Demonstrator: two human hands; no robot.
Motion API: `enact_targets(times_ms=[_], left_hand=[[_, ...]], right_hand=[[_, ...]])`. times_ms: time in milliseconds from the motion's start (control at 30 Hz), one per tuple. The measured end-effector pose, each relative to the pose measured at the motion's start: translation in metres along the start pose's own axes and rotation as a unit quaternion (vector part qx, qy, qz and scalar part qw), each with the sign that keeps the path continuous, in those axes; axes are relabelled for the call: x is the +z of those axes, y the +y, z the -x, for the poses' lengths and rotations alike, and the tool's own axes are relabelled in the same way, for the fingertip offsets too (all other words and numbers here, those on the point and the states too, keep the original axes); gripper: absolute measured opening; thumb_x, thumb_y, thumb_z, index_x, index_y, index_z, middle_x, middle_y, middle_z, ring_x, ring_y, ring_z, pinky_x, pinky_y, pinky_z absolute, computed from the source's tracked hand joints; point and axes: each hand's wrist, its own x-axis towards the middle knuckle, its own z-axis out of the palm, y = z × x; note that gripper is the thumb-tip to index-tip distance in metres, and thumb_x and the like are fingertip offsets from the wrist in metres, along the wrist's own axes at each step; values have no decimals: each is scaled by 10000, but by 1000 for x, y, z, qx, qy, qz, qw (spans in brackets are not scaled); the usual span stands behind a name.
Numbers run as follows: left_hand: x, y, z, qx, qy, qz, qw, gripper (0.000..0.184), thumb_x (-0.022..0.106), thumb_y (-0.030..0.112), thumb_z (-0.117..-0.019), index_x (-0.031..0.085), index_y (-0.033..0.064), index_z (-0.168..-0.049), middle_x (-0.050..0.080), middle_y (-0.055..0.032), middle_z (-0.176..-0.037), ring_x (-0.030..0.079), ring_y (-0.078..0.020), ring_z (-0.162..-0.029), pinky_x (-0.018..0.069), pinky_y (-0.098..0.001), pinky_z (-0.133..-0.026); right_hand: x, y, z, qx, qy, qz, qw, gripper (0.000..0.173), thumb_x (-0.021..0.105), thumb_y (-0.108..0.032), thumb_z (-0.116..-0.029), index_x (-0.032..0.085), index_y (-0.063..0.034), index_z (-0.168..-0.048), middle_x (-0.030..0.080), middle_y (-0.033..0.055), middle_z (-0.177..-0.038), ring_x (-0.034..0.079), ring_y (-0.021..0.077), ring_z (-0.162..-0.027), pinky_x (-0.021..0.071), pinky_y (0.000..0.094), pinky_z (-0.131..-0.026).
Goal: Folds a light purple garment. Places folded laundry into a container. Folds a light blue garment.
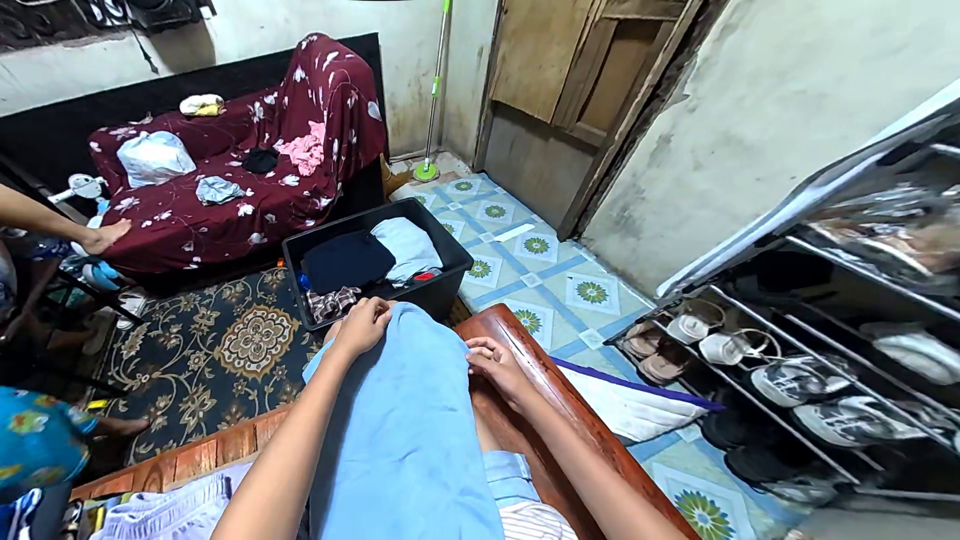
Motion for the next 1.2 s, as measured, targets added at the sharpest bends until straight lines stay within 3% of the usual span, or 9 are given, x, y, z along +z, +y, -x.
enact_targets(times_ms=[67, 233, 367, 567, 733, 833, 933, 1033, 1200], left_hand=[[-1, -4, 13, -10, -7, -4, 1000, 352, 537, 276, -1070, 613, 42, -1322, 599, -200, -1336, 599, -357, -1223, 460, -589, -1040], [-5, -12, 13, -17, -15, -10, 1000, 364, 596, 298, -1044, 628, 14, -1270, 681, -232, -1109, 655, -384, -1079, 472, -609, -992], [-13, -10, 13, -37, -23, -56, 997, 344, 614, 343, -1030, 672, 47, -1195, 693, -187, -1053, 637, -373, -1071, 394, -653, -1019], [-16, -10, 13, -41, 0, -67, 997, 230, 607, 249, -1035, 706, 64, -1127, 712, -171, -1042, 652, -364, -1062, 410, -662, -983], [-11, -19, 26, -47, 75, -107, 990, 234, 581, 77, -982, 720, 95, -1170, 686, -176, -1189, 598, -397, -1187, 414, -646, -1004], [-20, -36, 56, -90, 122, -47, 987, 304, 564, 211, -1042, 657, 59, -1288, 603, -238, -1335, 546, -454, -1264, 408, -685, -1019], [-31, -69, 94, -161, 83, 68, 981, 481, 520, 328, -1076, 524, 5, -1432, 552, -285, -1398, 540, -458, -1292, 408, -659, -1067], [-34, -83, 124, -220, 10, 182, 958, 430, 478, 334, -1098, 585, -14, -1327, 638, -266, -1216, 629, -382, -1090, 493, -576, -942], [-21, -101, 126, -265, 41, 343, 900, 305, 562, 282, -1063, 639, 19, -1196, 677, -143, -999, 649, -201, -853, 557, -418, -800]], right_hand=[[-1, 2, 2, -1, 0, 16, 1000, 255, 623, -19, -992, 582, 5, -1242, 682, 91, -972, 662, 145, -790, 578, 323, -747], [5, -9, -7, 21, -14, 34, 999, 233, 578, -166, -1050, 638, -18, -1219, 663, 61, -925, 601, 99, -752, 519, 281, -694], [5, -17, -16, -13, -20, 48, 999, 209, 681, -65, -968, 652, -18, -1169, 639, 36, -813, 598, 104, -692, 526, 285, -648], [-7, -15, -15, -49, -12, 45, 998, 259, 704, -38, -936, 632, -12, -1184, 623, 30, -775, 583, 97, -656, 515, 270, -618], [-13, -9, -10, -36, 26, 75, 996, 356, 710, -13, -925, 592, -5, -1261, 630, 58, -865, 585, 113, -687, 524, 288, -644], [-24, -8, 5, -36, 49, 171, 983, 409, 727, -31, -917, 582, 4, -1298, 641, 139, -999, 624, 196, -746, 558, 373, -682], [-35, -8, 36, -92, -24, 308, 946, 434, 770, -76, -881, 612, -4, -1279, 655, 165, -1137, 650, 237, -920, 558, 418, -814], [-32, -9, 75, -162, -104, 430, 882, 475, 758, -185, -871, 645, -80, -1320, 608, 171, -1324, 596, 326, -1210, 508, 521, -1020], [-12, -23, 135, -278, -194, 497, 798, 614, 722, -148, -803, 598, -198, -1401, 530, 173, -1442, 539, 392, -1293, 510, 580, -999]])
